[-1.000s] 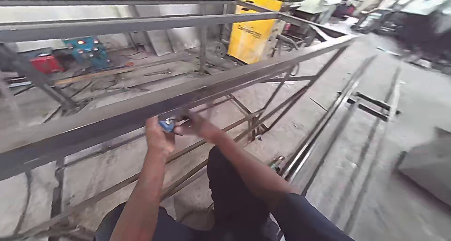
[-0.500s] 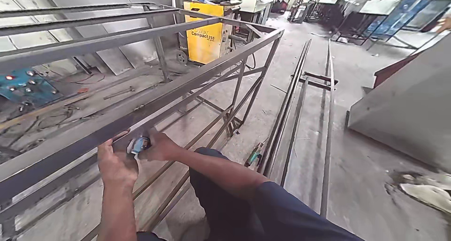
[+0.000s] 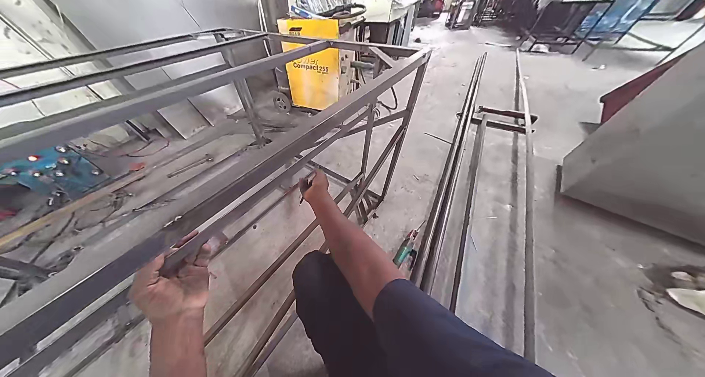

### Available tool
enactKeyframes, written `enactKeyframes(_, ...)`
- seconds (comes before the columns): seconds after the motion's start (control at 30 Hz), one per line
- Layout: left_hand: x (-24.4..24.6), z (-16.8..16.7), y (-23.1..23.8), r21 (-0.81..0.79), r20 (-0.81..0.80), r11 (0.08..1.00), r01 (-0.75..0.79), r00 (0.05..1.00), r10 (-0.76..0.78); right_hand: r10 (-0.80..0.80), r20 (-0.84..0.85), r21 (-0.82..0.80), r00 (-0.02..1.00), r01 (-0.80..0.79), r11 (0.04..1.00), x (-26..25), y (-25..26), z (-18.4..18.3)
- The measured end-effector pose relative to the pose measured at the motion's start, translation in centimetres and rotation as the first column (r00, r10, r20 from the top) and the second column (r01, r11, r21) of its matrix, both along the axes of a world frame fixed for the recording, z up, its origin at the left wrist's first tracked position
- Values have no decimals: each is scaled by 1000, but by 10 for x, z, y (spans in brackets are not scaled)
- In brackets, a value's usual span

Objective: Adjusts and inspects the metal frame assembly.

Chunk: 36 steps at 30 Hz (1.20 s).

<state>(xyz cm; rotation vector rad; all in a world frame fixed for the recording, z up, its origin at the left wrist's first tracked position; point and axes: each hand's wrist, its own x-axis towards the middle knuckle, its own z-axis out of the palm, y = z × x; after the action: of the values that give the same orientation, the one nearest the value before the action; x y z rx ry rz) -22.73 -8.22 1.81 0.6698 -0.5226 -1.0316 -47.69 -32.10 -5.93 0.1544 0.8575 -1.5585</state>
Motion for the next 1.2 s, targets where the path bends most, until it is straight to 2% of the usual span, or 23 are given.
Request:
enactKeyframes(0.07,-2,0,-2,10,6,999,-30,1000,30,-97,139,-50,985,105,993,5,-15,14)
enactKeyframes(0.1,-4,1,-3,16,6,999,-48,999,48,-99,230,-153,968,136,979,8,-19,22)
enactKeyframes(0.13,-6,1,-5,20,9,997,-69,998,69,-61,321,-275,945,155,949,9,-19,33)
enactKeyframes(0.2,-6,0,-7,15,36,996,-88,996,87,27,404,-388,914,144,910,11,-15,64)
enactKeyframes(0.27,-3,-3,-8,13,59,997,-81,995,80,107,456,-482,884,144,864,10,-15,70)
enactKeyframes(0.37,-2,-5,-10,13,65,997,-74,995,73,-15,395,-281,919,136,950,12,-22,58)
enactKeyframes(0.43,-2,-5,-10,8,72,997,-75,995,74,-51,395,-212,917,145,966,13,-29,54)
enactKeyframes(0.57,2,-7,-12,-13,106,998,-58,993,59,89,410,-366,908,74,928,10,-32,74)
enactKeyframes(0.67,-1,-6,-13,-11,98,997,-71,993,72,136,378,-417,916,37,908,9,-29,63)
enactKeyframes(0.83,-3,-6,-13,-77,-13,995,-60,998,59,55,319,-269,946,35,963,15,-24,55)
enactKeyframes(0.9,-2,-7,-14,-111,-59,993,-30,998,23,65,309,-288,949,29,957,13,-25,58)
enactKeyframes(0.97,-1,-6,-15,-132,-68,991,-19,998,10,83,354,-394,932,69,916,12,-28,68)
enactKeyframes(1.03,-4,-4,-12,-139,-76,990,-34,997,23,94,379,-398,921,70,915,13,-32,73)
enactKeyframes(1.2,-11,1,-12,-146,-122,988,-59,992,41,27,212,-267,977,31,963,17,-26,52)
